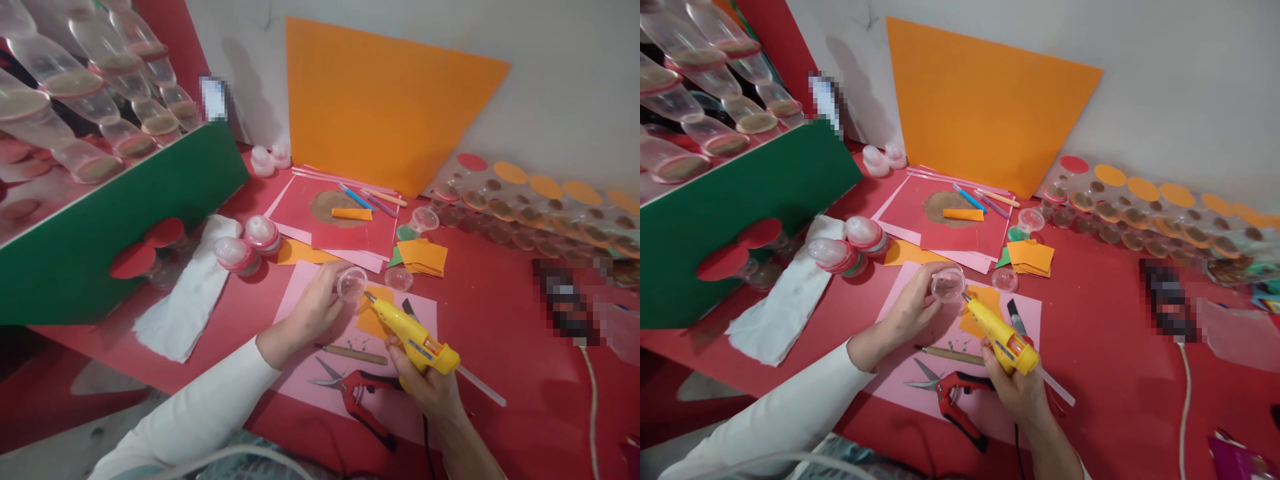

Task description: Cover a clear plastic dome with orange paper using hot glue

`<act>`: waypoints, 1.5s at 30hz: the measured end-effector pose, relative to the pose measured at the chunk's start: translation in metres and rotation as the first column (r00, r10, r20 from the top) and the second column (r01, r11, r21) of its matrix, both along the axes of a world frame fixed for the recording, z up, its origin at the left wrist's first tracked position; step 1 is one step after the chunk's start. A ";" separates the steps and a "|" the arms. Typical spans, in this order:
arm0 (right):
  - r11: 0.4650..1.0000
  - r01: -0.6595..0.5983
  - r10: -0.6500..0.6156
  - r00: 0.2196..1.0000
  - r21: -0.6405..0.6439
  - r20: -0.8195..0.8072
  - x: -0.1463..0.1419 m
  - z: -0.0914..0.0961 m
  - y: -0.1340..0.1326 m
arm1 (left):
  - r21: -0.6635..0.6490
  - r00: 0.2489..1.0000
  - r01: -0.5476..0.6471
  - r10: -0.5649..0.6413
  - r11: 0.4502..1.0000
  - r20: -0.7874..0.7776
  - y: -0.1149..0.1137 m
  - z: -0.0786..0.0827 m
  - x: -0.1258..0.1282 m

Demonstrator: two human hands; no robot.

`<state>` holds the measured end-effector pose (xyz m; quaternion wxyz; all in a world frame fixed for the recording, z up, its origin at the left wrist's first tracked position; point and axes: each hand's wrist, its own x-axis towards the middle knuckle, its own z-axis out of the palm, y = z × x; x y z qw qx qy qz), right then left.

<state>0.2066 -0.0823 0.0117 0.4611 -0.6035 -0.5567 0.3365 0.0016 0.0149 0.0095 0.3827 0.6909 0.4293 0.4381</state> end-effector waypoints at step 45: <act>0.998 -0.007 -0.002 0.987 0.055 0.163 0.011 -0.010 0.000 | -0.102 0.998 -0.026 0.032 0.994 0.057 -0.002 0.002 -0.001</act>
